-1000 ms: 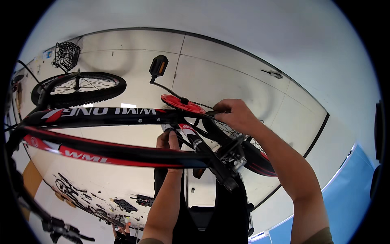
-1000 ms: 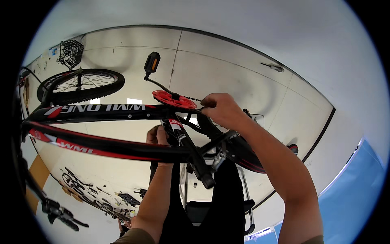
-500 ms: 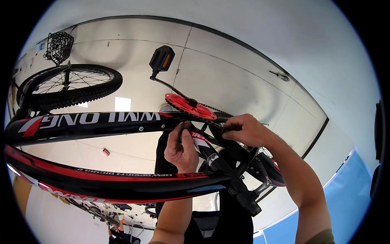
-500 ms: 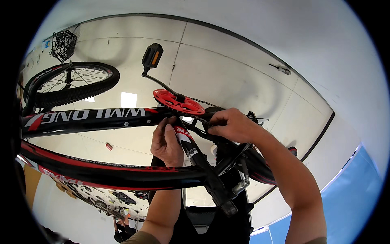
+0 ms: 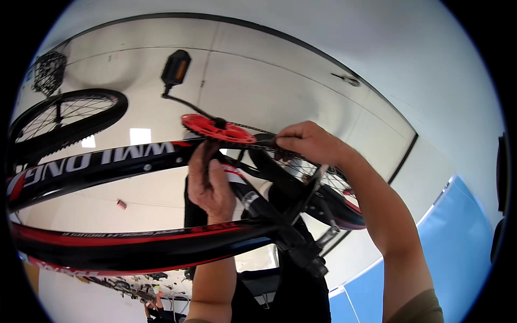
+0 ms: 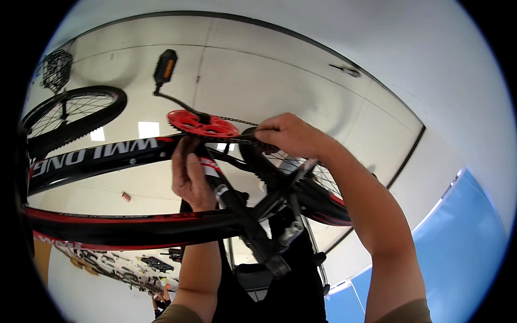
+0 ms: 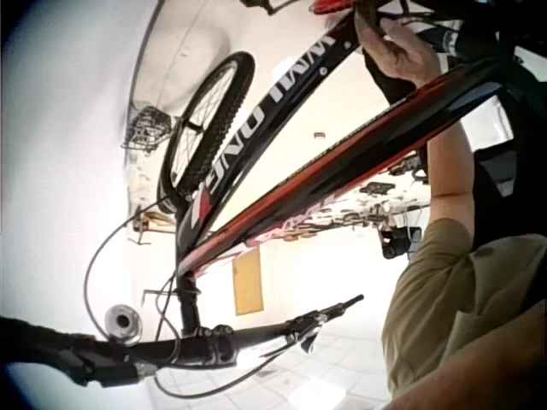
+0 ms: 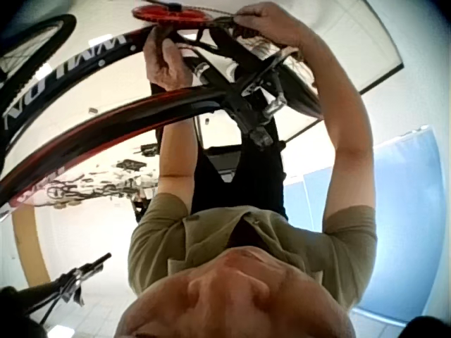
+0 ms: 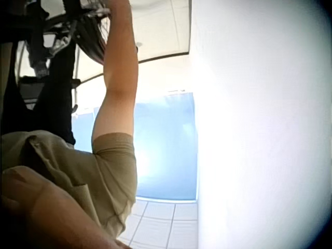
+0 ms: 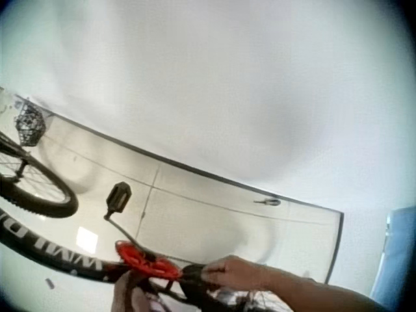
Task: The person adjusts the bicycle chain and gears by hand, rotating the rear wheel and moving the chain across the cassette. They then flip the bicycle and work on the front chainring area before returning to the rear wheel to continue adjustments.
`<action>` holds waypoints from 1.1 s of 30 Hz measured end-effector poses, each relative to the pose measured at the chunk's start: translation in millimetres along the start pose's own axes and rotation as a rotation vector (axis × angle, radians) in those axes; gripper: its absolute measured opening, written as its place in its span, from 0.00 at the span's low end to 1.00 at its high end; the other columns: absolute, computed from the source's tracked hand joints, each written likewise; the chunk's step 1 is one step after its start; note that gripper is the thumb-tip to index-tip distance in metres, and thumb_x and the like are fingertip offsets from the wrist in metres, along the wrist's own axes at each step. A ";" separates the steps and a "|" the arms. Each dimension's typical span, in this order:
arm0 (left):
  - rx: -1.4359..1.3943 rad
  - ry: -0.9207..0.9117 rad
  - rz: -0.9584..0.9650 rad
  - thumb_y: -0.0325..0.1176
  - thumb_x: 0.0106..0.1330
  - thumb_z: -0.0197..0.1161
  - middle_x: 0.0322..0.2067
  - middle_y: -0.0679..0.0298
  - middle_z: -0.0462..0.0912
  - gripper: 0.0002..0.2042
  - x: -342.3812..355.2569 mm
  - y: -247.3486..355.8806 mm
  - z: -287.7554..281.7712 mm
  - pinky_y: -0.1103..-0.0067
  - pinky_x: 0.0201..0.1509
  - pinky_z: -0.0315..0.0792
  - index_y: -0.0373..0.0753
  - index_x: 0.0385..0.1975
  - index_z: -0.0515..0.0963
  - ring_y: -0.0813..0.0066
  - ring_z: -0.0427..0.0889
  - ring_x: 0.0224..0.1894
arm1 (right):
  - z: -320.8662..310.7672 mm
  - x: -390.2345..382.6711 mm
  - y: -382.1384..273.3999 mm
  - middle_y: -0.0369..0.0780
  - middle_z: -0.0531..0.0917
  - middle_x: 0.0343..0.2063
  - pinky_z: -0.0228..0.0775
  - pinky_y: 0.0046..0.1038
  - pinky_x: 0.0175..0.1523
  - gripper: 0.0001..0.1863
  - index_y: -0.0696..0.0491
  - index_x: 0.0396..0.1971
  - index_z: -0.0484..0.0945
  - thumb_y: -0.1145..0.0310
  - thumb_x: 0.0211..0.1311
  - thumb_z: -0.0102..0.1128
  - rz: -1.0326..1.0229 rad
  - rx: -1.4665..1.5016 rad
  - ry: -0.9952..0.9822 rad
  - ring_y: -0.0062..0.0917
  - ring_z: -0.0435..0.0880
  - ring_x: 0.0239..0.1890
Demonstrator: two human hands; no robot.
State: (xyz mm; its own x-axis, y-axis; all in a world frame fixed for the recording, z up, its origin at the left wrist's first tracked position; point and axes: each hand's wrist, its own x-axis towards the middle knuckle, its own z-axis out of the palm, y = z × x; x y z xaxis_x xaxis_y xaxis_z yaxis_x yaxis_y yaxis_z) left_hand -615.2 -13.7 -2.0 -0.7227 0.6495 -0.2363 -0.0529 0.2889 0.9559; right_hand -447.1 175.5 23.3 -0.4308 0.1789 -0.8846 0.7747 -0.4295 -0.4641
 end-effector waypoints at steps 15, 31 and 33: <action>-0.089 0.038 -0.091 0.32 0.79 0.46 0.56 0.44 0.81 0.22 -3.6 -8.2 8.1 0.71 0.67 0.71 0.22 0.65 0.68 0.61 0.82 0.58 | -26.2 -7.8 22.4 0.42 0.90 0.40 0.77 0.27 0.51 0.21 0.57 0.47 0.87 0.58 0.59 0.68 0.071 -0.153 -0.251 0.26 0.87 0.43; -0.147 -0.025 -0.081 0.36 0.80 0.44 0.59 0.48 0.78 0.24 -2.3 -12.9 1.9 0.69 0.65 0.71 0.25 0.69 0.64 0.63 0.80 0.56 | 52.6 19.3 4.8 0.46 0.83 0.23 0.73 0.35 0.38 0.16 0.62 0.34 0.82 0.62 0.70 0.58 -0.350 -0.045 0.000 0.35 0.83 0.27; -0.063 -0.011 -0.130 0.35 0.80 0.46 0.63 0.50 0.75 0.24 -5.5 -15.9 0.1 0.69 0.65 0.70 0.25 0.69 0.65 0.64 0.80 0.56 | 51.3 15.0 -3.1 0.44 0.83 0.22 0.73 0.33 0.37 0.16 0.61 0.34 0.82 0.62 0.71 0.57 -0.293 0.038 -0.024 0.30 0.82 0.26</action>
State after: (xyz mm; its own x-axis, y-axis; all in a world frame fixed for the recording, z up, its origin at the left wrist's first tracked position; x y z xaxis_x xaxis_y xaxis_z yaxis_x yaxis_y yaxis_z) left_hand -610.4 -21.8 -15.9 -0.6994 0.6173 -0.3604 -0.1889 0.3267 0.9261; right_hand -479.7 134.1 13.8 -0.6451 0.2793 -0.7112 0.5975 -0.3958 -0.6974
